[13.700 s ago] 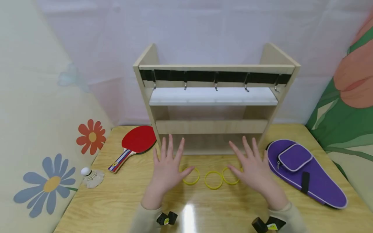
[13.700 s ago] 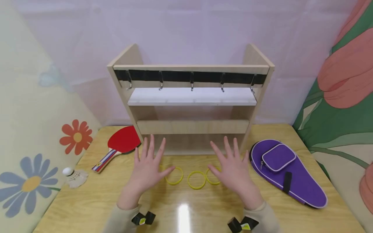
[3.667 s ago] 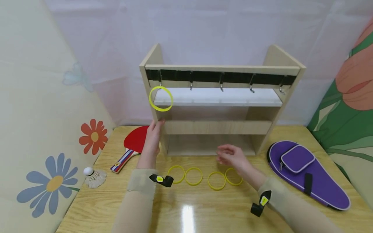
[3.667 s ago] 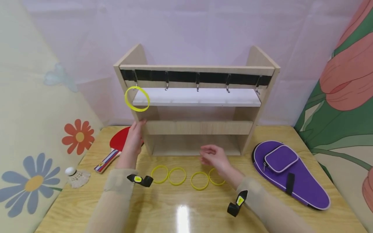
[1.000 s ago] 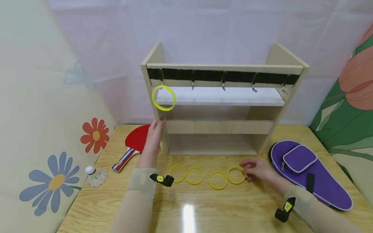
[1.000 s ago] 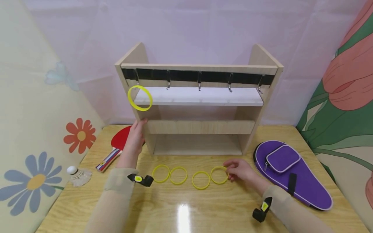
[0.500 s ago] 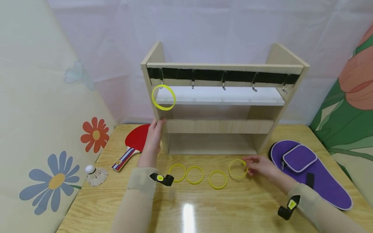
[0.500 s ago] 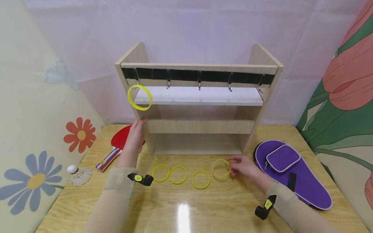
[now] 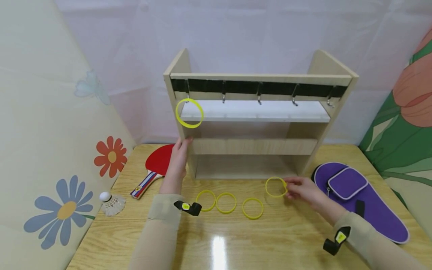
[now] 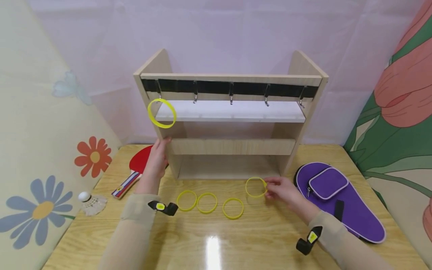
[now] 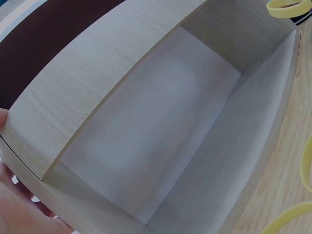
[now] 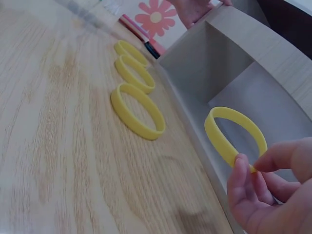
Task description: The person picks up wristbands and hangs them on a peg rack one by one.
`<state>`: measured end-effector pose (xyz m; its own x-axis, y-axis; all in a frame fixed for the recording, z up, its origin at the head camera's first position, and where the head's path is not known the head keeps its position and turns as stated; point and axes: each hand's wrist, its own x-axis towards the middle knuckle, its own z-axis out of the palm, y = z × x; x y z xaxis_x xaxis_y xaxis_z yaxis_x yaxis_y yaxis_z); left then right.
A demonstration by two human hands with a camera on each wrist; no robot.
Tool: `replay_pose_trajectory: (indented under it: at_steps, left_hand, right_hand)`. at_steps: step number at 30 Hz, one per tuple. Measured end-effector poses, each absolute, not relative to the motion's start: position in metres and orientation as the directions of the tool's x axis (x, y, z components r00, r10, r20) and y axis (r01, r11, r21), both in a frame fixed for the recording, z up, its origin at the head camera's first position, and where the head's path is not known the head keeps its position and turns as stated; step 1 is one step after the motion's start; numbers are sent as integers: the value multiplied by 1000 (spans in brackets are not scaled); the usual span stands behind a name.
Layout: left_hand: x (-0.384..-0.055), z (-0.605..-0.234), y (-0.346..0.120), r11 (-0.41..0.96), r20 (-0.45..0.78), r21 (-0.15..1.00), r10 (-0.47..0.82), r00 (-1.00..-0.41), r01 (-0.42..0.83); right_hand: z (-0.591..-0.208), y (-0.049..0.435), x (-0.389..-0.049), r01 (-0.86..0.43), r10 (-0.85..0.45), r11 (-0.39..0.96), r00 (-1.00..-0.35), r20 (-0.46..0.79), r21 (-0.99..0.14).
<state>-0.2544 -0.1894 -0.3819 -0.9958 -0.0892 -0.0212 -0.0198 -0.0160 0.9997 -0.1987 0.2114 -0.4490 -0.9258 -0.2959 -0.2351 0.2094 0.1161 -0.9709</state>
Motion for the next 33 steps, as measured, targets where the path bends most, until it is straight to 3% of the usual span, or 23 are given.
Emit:
replay_pose_trajectory:
  at_steps: [33]
  left_hand:
    - [-254, -383, -188, -7, 2, 1000, -103, -995, 2]
  right_hand:
    - [-409, 183, -193, 120, -278, -74, -956, -95, -990]
